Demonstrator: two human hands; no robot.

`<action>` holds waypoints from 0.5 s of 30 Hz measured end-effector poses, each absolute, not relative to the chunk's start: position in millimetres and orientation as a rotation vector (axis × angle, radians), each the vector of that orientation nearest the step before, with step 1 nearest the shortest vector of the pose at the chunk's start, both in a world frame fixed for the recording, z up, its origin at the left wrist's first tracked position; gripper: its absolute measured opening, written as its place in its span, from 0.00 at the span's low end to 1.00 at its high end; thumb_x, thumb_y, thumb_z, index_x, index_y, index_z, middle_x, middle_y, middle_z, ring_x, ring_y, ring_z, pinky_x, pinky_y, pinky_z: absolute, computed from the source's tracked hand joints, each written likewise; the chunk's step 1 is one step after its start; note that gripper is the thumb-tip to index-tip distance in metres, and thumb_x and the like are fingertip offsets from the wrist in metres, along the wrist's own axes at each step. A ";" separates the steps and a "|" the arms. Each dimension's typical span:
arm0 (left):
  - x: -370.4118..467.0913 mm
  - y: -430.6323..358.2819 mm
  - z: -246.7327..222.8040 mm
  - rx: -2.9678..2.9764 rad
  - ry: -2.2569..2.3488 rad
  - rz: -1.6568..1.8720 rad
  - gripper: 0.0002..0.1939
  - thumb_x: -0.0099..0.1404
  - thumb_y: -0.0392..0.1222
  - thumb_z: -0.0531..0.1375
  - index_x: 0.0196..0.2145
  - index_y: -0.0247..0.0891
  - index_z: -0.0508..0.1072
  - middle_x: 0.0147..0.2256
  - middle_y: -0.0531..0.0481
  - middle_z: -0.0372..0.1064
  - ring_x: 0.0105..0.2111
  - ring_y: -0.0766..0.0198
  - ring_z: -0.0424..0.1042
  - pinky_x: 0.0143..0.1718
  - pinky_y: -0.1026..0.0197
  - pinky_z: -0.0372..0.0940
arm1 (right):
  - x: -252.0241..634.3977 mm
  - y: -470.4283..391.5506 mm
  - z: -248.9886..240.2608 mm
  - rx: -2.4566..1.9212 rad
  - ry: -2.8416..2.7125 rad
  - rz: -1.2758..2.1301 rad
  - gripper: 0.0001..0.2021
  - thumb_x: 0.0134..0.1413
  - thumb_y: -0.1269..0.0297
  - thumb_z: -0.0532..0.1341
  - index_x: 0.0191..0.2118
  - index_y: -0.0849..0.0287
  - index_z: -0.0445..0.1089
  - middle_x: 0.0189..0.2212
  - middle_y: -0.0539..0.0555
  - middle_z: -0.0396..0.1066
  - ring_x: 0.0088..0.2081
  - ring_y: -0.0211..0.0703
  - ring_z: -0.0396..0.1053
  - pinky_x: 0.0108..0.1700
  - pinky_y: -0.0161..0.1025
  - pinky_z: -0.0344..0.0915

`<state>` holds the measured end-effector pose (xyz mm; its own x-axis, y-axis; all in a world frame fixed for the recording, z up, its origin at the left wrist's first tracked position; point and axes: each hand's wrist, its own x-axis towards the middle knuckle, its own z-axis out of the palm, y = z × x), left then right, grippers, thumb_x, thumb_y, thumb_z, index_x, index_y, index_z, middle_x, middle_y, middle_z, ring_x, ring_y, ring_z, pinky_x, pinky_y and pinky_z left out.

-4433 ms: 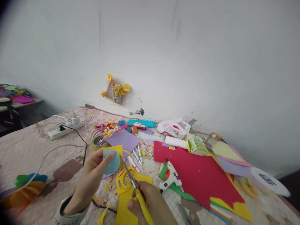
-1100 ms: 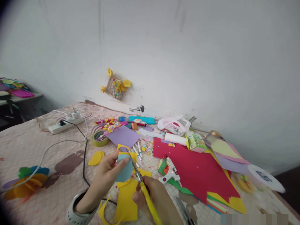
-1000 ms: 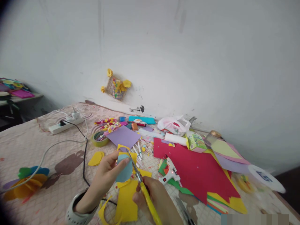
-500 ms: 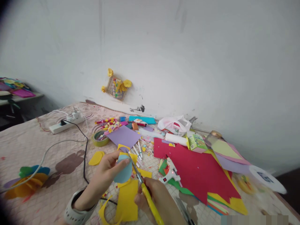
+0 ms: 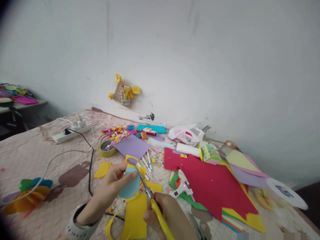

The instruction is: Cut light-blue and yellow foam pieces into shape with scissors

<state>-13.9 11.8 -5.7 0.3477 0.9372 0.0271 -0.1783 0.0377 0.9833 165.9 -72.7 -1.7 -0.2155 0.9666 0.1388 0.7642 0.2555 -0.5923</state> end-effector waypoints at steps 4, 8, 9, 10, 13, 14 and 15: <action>-14.5 10.7 -4.5 1.220 0.818 1.017 0.14 0.53 0.47 0.63 0.22 0.34 0.69 0.20 0.54 0.64 0.19 0.69 0.62 0.18 0.68 0.58 | 167.1 -71.9 -2.7 -1.545 -2.072 0.584 0.24 0.59 0.43 0.45 0.30 0.57 0.66 0.23 0.51 0.68 0.23 0.40 0.65 0.24 0.32 0.57; -13.3 9.9 -1.7 1.204 0.831 1.032 0.13 0.53 0.47 0.63 0.21 0.34 0.68 0.18 0.54 0.63 0.18 0.70 0.61 0.17 0.69 0.57 | 165.5 -72.2 2.4 -1.537 -2.065 0.598 0.23 0.58 0.44 0.46 0.29 0.56 0.66 0.20 0.49 0.66 0.20 0.38 0.62 0.22 0.32 0.56; -12.9 10.0 -1.2 1.197 0.829 1.033 0.13 0.52 0.47 0.63 0.21 0.34 0.68 0.18 0.55 0.63 0.18 0.70 0.61 0.17 0.69 0.57 | 165.0 -72.5 4.1 -1.549 -2.065 0.591 0.21 0.58 0.45 0.47 0.30 0.56 0.66 0.20 0.48 0.66 0.19 0.38 0.62 0.21 0.31 0.55; -12.6 10.1 -0.8 1.192 0.824 1.032 0.13 0.52 0.47 0.63 0.21 0.34 0.68 0.18 0.55 0.63 0.17 0.70 0.61 0.17 0.69 0.57 | 164.5 -72.8 5.6 -1.563 -2.066 0.581 0.20 0.58 0.46 0.48 0.30 0.56 0.67 0.20 0.48 0.66 0.19 0.38 0.62 0.21 0.31 0.55; -12.2 10.5 -0.6 1.172 0.816 1.025 0.14 0.52 0.47 0.63 0.21 0.34 0.68 0.18 0.55 0.63 0.17 0.71 0.60 0.17 0.69 0.57 | 164.0 -73.2 8.9 -1.585 -2.069 0.563 0.17 0.57 0.49 0.50 0.29 0.56 0.67 0.20 0.48 0.66 0.21 0.39 0.64 0.22 0.32 0.57; -12.3 10.6 -0.8 1.168 0.813 1.024 0.14 0.52 0.47 0.64 0.21 0.34 0.68 0.18 0.55 0.63 0.17 0.71 0.60 0.17 0.69 0.57 | 164.0 -73.3 9.5 -1.582 -2.067 0.567 0.17 0.57 0.50 0.50 0.29 0.55 0.67 0.20 0.48 0.66 0.21 0.39 0.64 0.23 0.32 0.57; -12.5 10.6 -1.0 1.164 0.810 1.021 0.14 0.52 0.47 0.64 0.21 0.34 0.68 0.18 0.54 0.63 0.17 0.71 0.60 0.17 0.69 0.57 | 164.1 -73.4 9.9 -1.580 -2.063 0.572 0.16 0.57 0.51 0.51 0.28 0.55 0.67 0.20 0.48 0.66 0.20 0.39 0.64 0.22 0.32 0.57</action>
<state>-12.5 10.6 -1.0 0.3458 0.9383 0.0018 -0.2122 0.0763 0.9742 164.1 -73.4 9.9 -0.2213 0.9681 0.1177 0.7695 0.2474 -0.5888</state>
